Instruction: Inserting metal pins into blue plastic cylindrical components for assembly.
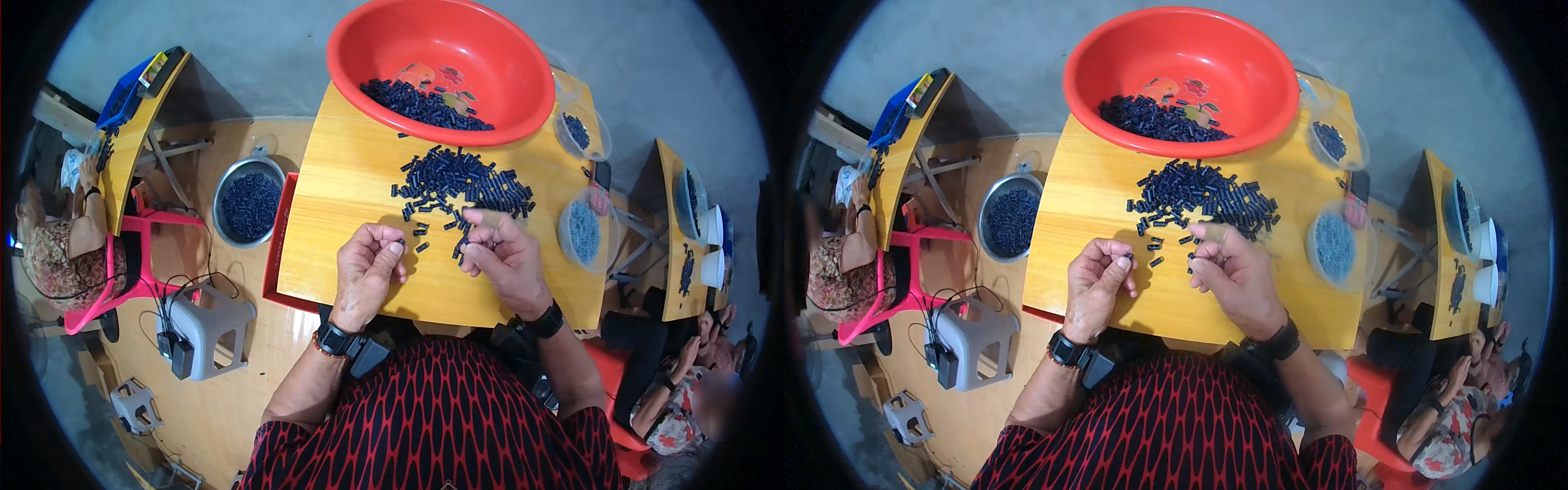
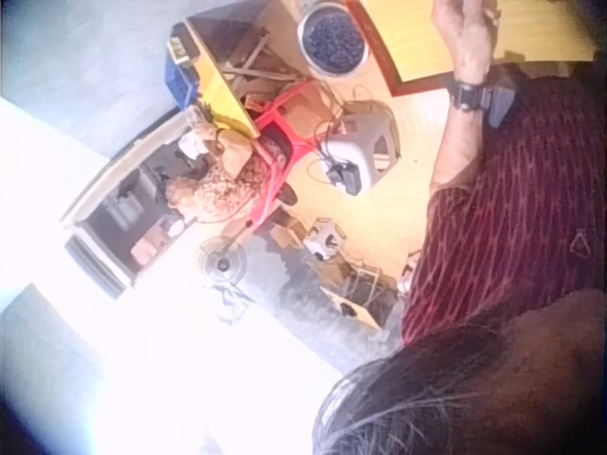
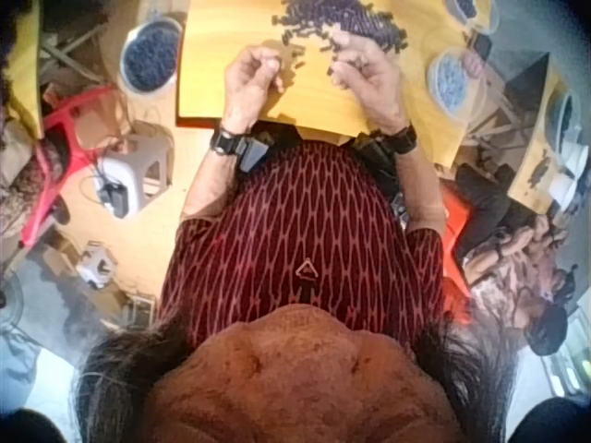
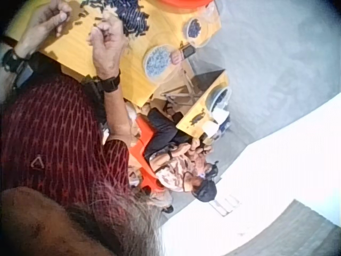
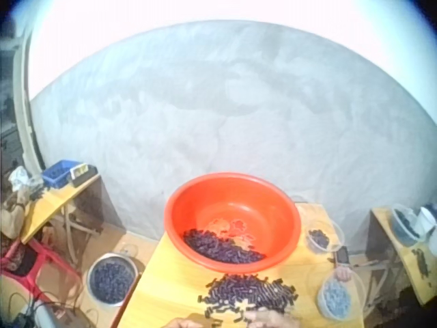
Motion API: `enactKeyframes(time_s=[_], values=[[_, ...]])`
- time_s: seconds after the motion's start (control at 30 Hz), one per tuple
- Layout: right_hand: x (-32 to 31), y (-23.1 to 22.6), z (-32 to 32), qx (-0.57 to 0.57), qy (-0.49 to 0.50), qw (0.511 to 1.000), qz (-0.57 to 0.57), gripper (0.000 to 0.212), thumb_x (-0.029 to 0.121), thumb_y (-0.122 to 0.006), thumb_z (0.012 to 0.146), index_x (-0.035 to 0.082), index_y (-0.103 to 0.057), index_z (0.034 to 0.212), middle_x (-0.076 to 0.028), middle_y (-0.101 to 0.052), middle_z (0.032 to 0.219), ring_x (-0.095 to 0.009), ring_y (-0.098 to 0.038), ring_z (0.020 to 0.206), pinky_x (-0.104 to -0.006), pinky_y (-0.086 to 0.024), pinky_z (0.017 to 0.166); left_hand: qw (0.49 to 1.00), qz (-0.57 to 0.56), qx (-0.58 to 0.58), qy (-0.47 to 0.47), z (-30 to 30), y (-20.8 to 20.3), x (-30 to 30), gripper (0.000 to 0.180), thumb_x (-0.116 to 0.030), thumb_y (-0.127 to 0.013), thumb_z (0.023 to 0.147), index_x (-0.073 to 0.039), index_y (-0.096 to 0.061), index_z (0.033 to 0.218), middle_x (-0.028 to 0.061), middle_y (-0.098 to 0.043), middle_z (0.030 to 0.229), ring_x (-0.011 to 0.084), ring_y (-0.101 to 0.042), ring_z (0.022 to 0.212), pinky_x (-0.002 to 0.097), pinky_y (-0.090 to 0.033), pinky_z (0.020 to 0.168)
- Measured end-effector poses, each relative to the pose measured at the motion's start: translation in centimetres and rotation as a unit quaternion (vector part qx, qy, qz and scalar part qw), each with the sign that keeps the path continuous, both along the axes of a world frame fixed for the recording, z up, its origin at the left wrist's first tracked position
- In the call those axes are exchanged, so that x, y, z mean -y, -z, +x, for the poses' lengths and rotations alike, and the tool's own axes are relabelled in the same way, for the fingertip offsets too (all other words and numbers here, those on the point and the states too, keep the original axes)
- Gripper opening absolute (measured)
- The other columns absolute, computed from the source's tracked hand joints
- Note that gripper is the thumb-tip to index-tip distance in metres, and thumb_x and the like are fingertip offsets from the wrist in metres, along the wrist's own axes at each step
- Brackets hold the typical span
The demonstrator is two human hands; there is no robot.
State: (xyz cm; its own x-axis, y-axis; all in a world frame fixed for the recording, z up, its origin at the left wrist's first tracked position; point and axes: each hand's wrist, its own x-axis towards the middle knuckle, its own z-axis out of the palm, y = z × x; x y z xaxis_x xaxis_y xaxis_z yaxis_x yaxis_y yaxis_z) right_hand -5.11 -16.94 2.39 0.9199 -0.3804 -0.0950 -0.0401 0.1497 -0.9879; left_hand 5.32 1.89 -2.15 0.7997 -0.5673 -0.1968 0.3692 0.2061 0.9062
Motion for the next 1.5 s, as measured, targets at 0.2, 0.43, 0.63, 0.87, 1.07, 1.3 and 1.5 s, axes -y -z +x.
enactKeyframes(time_s=[0.2, 0.43, 0.63, 0.87, 1.07, 1.3, 1.5], values=[[-0.4, 0.8, -0.8, 0.017, -0.04, 0.997, 0.059, 0.017, 0.0, -0.06, 0.094, 0.0, -0.063, 0.11, -0.01, -0.068, 0.091, -0.014, -0.067, 0.075, -0.0257, -0.054, 0.065, 0.998, -0.053, -0.013, 0.019, -1.8, -1.0, 0.2, 0.011, -0.003, -0.064, 0.093, 0.0, -0.057, 0.101, 0.0104, -0.067, 0.089, 0.0118, -0.06, 0.064, 0.0248, -0.053, 0.06], [-0.2, 1.9, -1.8, 0.027, -0.034, 0.992, 0.114, 0.013, 0.004, -0.065, 0.093, 0.001, -0.066, 0.106, -0.005, -0.067, 0.089, -0.009, -0.062, 0.074, -0.0231, -0.051, 0.067, 0.994, -0.08, -0.042, 0.065, -3.2, -1.8, 1.5, 0.009, -0.001, -0.062, 0.094, 0.0, -0.057, 0.101, 0.0115, -0.068, 0.089, 0.0149, -0.065, 0.069, 0.0265, -0.056, 0.064], [-0.8, 1.3, -1.9, 0.022, -0.029, 0.996, 0.084, 0.014, 0.004, -0.064, 0.093, 0.002, -0.066, 0.107, -0.003, -0.066, 0.087, -0.008, -0.062, 0.076, -0.023, -0.05, 0.067, 0.99, -0.096, -0.052, 0.085, -3.7, -1.9, 2.0, 0.007, 0.0, -0.06, 0.095, 0.0, -0.057, 0.101, 0.0125, -0.067, 0.092, 0.0168, -0.068, 0.074, 0.0298, -0.059, 0.069], [-0.8, 1.3, -1.7, 0.066, -0.026, 0.996, 0.06, 0.013, 0.0, -0.064, 0.093, 0.0, -0.068, 0.104, -0.004, -0.066, 0.088, -0.01, -0.065, 0.079, -0.0231, -0.05, 0.065, 0.99, -0.107, -0.036, 0.088, -3.7, -2.3, 2.4, 0.007, -0.001, -0.06, 0.095, 0.0, -0.058, 0.101, 0.0145, -0.067, 0.092, 0.0186, -0.069, 0.076, 0.0301, -0.06, 0.069], [-0.7, 1.5, -1.6, 0.075, -0.015, 0.997, 0.032, 0.012, -0.002, -0.063, 0.092, -0.001, -0.068, 0.103, -0.005, -0.066, 0.087, -0.01, -0.065, 0.075, -0.023, -0.051, 0.064, 0.988, -0.115, -0.046, 0.089, -3.9, -2.2, 2.4, 0.007, -0.001, -0.06, 0.095, 0.0, -0.058, 0.101, 0.0144, -0.068, 0.092, 0.0191, -0.069, 0.076, 0.0312, -0.061, 0.068], [-1.0, 1.5, -1.5, 0.084, -0.003, 0.996, 0.035, 0.012, -0.002, -0.064, 0.092, -0.001, -0.068, 0.103, -0.004, -0.066, 0.084, -0.009, -0.064, 0.073, -0.0225, -0.051, 0.064, 0.986, -0.126, -0.072, 0.085, -3.8, -2.2, 2.4, 0.007, -0.002, -0.061, 0.095, -0.002, -0.058, 0.101, 0.0135, -0.068, 0.093, 0.0184, -0.07, 0.076, 0.0322, -0.061, 0.068], [-1.1, 1.6, -1.6, 0.068, 0.01, 0.997, 0.031, 0.012, -0.001, -0.063, 0.092, -0.002, -0.067, 0.103, -0.004, -0.066, 0.083, -0.009, -0.064, 0.073, -0.0225, -0.051, 0.065, 0.987, -0.115, -0.08, 0.082, -3.9, -2.6, 2.6, 0.006, -0.002, -0.062, 0.094, -0.002, -0.057, 0.099, 0.0131, -0.068, 0.092, 0.0185, -0.07, 0.076, 0.0323, -0.061, 0.068]])
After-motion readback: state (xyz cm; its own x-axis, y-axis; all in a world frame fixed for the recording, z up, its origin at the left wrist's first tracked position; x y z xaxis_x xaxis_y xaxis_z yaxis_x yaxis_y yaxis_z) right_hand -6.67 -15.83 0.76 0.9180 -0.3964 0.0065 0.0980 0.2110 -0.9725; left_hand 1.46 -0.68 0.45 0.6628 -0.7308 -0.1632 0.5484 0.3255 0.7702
